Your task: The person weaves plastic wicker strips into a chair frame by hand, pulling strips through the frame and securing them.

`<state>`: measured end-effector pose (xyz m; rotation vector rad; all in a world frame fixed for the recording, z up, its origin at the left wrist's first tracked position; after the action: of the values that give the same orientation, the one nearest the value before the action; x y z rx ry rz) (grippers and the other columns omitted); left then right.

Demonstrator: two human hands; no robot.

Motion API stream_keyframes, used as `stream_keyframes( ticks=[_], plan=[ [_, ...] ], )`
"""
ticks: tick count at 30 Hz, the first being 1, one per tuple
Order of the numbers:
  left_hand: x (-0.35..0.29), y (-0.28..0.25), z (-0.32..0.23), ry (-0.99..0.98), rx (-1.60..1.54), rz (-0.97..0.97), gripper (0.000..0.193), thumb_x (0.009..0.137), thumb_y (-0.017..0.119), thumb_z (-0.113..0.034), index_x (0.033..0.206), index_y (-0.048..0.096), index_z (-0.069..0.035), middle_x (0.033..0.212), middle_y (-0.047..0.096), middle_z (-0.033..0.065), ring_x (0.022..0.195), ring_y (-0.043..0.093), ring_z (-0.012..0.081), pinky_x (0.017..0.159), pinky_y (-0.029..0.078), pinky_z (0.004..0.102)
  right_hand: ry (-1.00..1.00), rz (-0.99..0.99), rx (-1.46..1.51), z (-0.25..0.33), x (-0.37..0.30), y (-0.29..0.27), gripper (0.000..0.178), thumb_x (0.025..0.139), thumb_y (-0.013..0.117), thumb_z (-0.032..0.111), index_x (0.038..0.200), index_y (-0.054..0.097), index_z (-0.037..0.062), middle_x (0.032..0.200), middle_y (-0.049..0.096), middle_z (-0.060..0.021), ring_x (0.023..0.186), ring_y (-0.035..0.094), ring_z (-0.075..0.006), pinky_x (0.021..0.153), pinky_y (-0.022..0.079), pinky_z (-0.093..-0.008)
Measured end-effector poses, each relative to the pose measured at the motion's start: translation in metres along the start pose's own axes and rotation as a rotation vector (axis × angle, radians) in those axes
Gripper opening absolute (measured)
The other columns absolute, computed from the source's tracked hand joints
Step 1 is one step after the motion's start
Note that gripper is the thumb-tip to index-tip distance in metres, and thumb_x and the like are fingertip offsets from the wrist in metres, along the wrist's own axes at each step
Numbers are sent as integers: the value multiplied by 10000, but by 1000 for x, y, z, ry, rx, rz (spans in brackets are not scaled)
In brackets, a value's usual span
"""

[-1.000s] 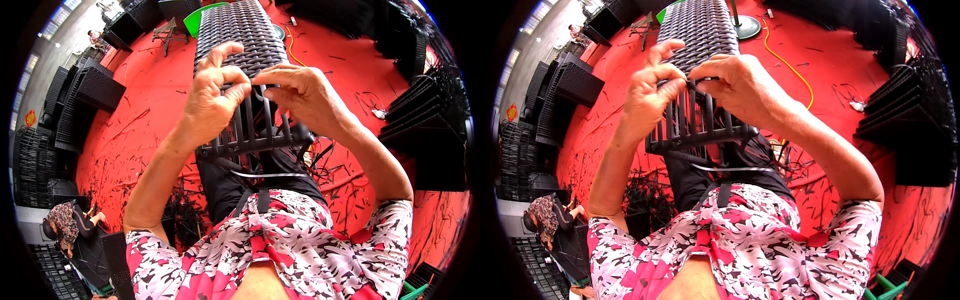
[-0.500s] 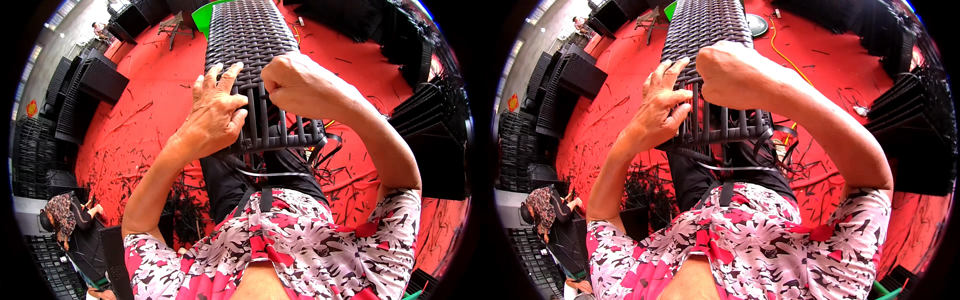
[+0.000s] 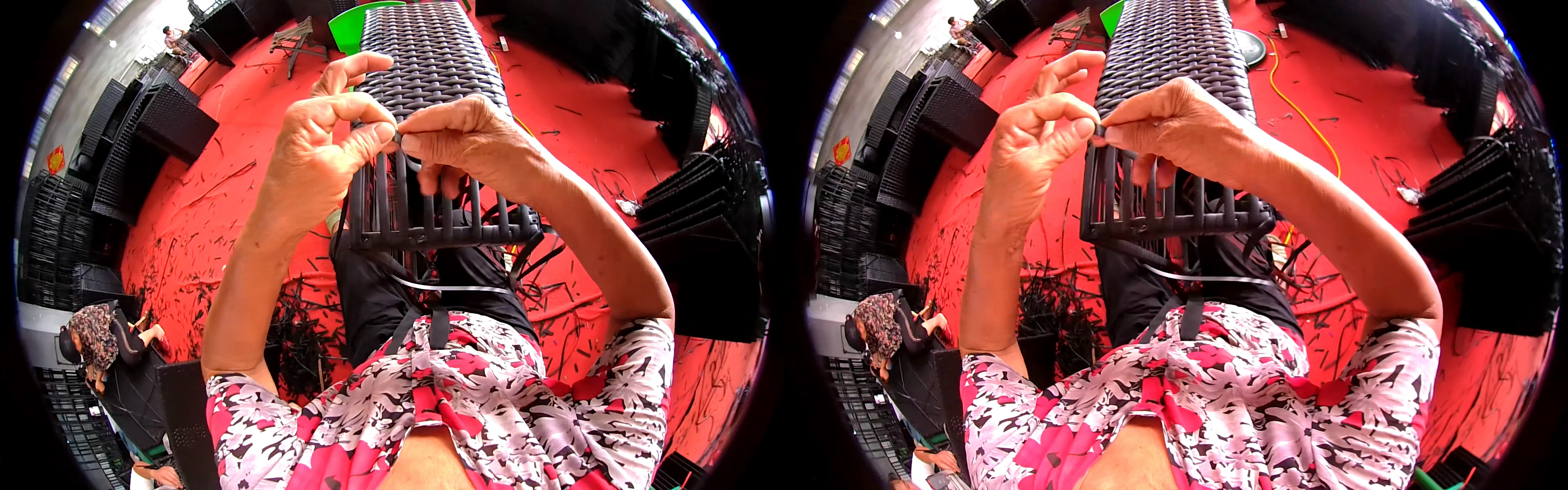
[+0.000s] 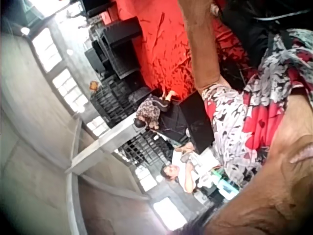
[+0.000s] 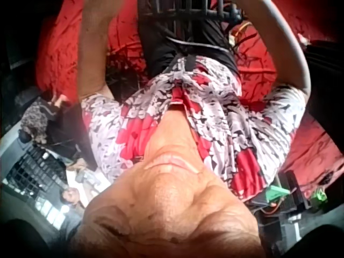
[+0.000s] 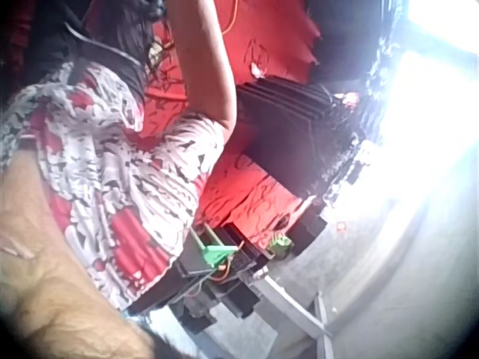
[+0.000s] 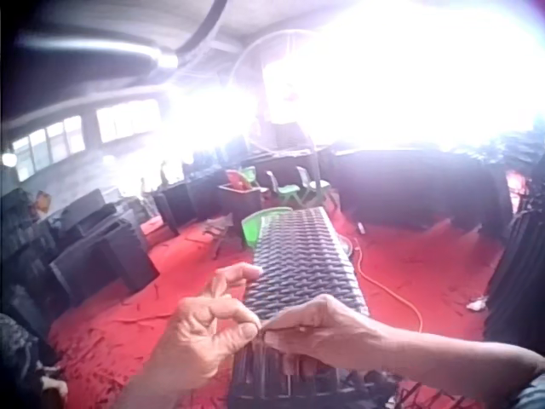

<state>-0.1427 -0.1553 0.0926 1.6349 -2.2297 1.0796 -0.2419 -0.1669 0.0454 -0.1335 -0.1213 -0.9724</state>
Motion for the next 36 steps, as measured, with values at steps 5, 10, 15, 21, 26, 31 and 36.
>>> stream_keyframes(
  ticks=[5, 10, 15, 21, 26, 31, 36],
  plan=[
    [-25, -5, 15, -52, 266, -53, 120, 794, 657, -22, 903, 609, -31, 1297, 451, 155, 1266, 362, 292, 1044, 291, 404, -68, -22, -323, 8, 10, -10, 136, 801, 609, 100, 760, 675, -12, 583, 605, -90, 494, 576, -135, 459, 462, -269],
    [-43, 13, 30, -67, 551, 28, 149, 786, 620, -62, 930, 585, -42, 1390, 375, 188, 1326, 297, 343, 1094, 222, 442, -207, 2, -854, 21, 14, 6, 115, 651, 563, 49, 617, 620, -45, 569, 561, -235, 549, 610, -342, 543, 489, -406],
    [-47, 15, 48, -78, 535, 111, 145, 779, 601, -66, 917, 613, -23, 1389, 376, 217, 1319, 293, 382, 1091, 222, 455, -176, 133, -1101, 7, 26, 17, 87, 671, 552, 27, 661, 619, -28, 582, 595, -162, 523, 605, -259, 509, 476, -338],
    [-44, 14, 50, -77, 516, 166, 204, 746, 624, -114, 905, 675, 3, 1397, 368, 248, 1318, 291, 403, 1096, 236, 455, -95, 127, -869, -2, 30, 5, 94, 663, 573, 49, 658, 616, -34, 566, 592, -124, 538, 609, -199, 511, 476, -319],
    [-42, 17, 59, -168, 415, 184, 251, 744, 635, -134, 968, 693, -34, 1433, 326, 246, 1350, 253, 393, 1117, 204, 456, -131, 112, -1023, 15, 27, 7, 81, 627, 583, 57, 622, 589, -24, 557, 570, -131, 507, 576, -220, 507, 457, -354],
    [-44, 20, 73, -203, 260, 139, 190, 783, 664, -143, 940, 687, -39, 1485, 247, 211, 1373, 229, 356, 1119, 161, 447, -127, 204, -1096, 13, 33, 31, 63, 636, 567, 39, 599, 572, -11, 569, 571, -158, 528, 574, -274, 523, 438, -394],
    [-41, 10, 65, -152, 209, 46, 99, 772, 685, -84, 860, 669, -41, 1423, 358, 162, 1345, 285, 301, 1107, 171, 436, -175, 103, -824, 2, 37, 11, 162, 749, 627, 142, 755, 666, -15, 545, 549, -107, 503, 549, -168, 516, 454, -332]
  ],
)
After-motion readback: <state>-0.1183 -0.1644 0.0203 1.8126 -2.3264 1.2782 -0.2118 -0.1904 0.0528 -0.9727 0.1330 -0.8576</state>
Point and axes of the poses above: each hand's wrist, its own x-axis towards the middle knuckle, its own y-axis out of the palm, z = x × y, the point moved 10 cm from there along x, towards the middle knuckle
